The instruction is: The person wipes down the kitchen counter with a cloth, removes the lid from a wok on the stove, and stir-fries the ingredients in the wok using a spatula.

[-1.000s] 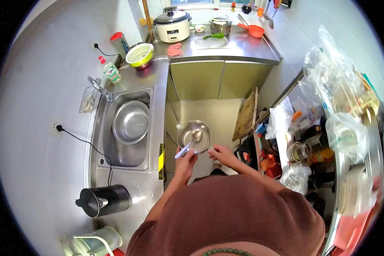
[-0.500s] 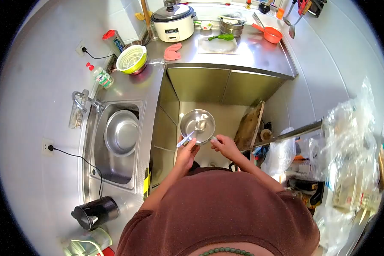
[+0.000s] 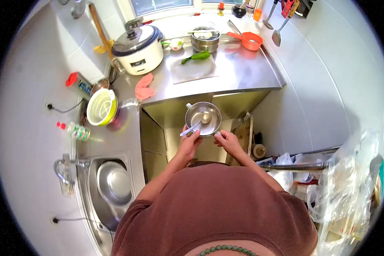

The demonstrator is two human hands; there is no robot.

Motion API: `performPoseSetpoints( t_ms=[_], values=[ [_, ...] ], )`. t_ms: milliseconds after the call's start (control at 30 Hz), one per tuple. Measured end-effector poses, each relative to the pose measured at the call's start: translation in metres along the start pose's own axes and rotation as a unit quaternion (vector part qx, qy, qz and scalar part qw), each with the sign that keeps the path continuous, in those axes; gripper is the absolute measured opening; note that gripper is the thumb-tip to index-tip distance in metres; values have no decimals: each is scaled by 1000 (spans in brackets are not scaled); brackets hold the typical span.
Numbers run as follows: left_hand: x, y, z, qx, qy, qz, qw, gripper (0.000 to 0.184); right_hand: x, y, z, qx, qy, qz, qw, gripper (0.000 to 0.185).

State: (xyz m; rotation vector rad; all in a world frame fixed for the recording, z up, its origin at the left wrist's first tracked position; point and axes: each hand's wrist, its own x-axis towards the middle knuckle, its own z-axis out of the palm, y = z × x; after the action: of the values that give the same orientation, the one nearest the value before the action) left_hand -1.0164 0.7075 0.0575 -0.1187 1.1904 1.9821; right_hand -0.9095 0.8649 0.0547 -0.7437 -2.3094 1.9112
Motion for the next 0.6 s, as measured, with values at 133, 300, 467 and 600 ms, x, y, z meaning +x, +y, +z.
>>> performPoseSetpoints(
  t_ms=[133,300,467,600],
  values=[
    [62,23,4,3,-50,-27,998,52,48,-9,-8,29,62,1,998,26],
    [123,33,23,28,-93,-80,992,58,82,-2,-14,83,137,45,986,24],
    [172,33,48,91,-119,-125,981,63,103,3,-35,176,173,69,967,23],
    [211,32,76,86,-124,-156,976,68,132,14,-64,176,188,81,963,22]
  ],
)
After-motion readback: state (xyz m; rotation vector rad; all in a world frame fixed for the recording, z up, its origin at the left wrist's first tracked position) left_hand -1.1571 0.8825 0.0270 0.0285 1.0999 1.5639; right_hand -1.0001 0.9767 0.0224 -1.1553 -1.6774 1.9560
